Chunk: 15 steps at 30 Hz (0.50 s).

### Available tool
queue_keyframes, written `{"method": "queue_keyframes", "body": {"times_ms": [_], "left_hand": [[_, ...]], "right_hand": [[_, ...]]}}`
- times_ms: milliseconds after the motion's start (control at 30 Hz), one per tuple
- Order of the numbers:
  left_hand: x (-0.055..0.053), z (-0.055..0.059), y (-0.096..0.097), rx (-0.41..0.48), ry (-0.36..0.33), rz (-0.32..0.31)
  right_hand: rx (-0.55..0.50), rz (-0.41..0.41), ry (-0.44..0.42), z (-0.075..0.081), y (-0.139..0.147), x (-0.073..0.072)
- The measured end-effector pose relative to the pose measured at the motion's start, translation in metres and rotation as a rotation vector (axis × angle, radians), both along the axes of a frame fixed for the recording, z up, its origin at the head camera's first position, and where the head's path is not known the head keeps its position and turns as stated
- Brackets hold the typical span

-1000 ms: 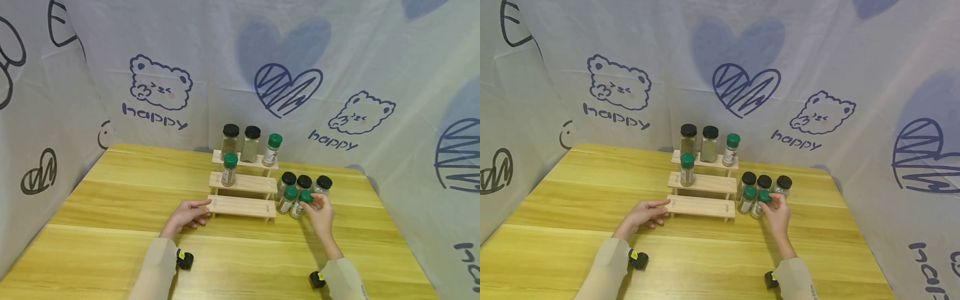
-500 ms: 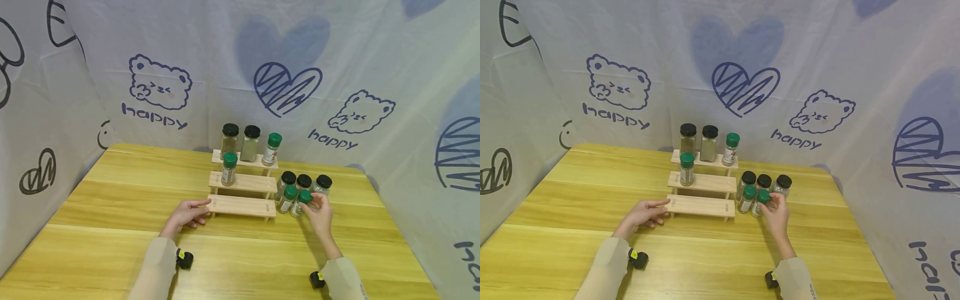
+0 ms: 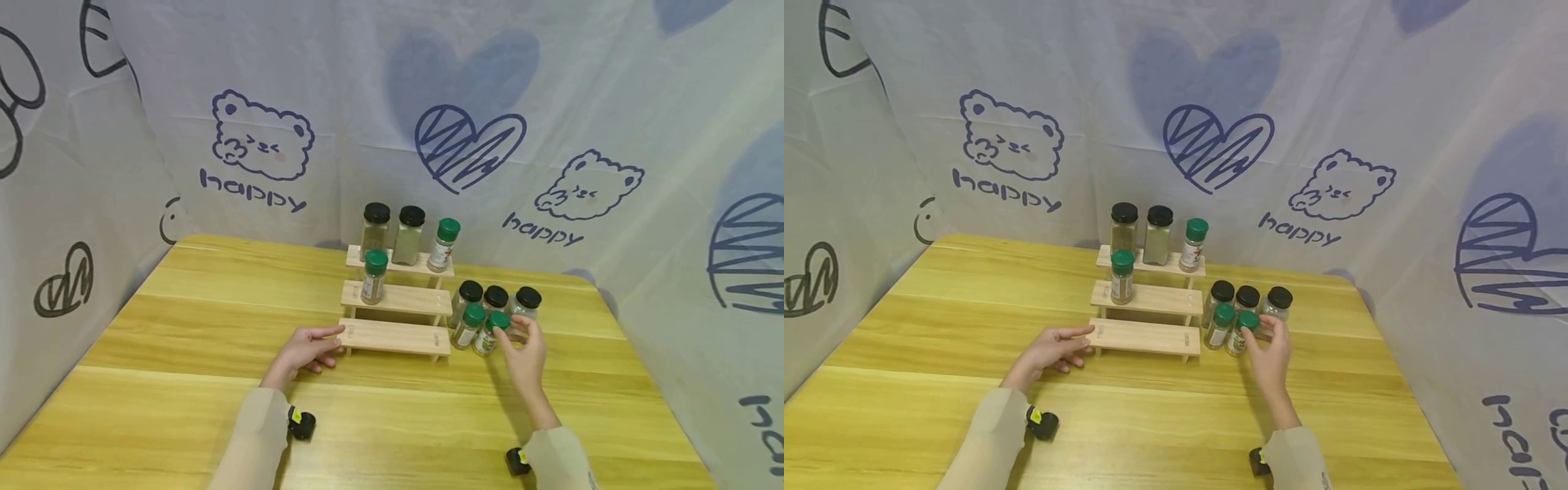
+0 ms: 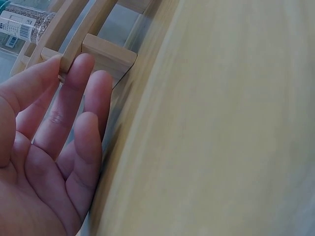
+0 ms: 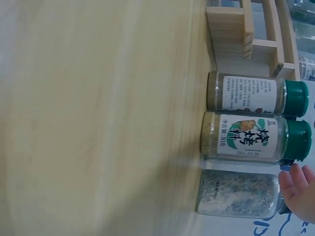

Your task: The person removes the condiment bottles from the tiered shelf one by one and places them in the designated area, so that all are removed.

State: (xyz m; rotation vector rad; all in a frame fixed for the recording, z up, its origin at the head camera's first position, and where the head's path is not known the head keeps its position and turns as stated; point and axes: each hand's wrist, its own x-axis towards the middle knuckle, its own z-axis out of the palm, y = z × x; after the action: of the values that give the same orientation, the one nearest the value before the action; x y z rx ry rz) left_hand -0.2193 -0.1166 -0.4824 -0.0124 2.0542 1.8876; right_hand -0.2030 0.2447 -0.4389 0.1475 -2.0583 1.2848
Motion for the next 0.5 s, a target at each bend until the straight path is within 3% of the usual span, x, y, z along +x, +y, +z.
{"method": "queue_keyframes", "body": {"times_ms": [233, 500], "left_hand": [[0.001, 0.001, 0.0, -0.003, -0.005, 0.003], [0.001, 0.001, 0.0, 0.004, -0.011, 0.0]], "right_hand": [[0.006, -0.063, 0.056, 0.018, -0.01, 0.013], [0.013, -0.043, 0.12, 0.021, -0.012, 0.016]]}}
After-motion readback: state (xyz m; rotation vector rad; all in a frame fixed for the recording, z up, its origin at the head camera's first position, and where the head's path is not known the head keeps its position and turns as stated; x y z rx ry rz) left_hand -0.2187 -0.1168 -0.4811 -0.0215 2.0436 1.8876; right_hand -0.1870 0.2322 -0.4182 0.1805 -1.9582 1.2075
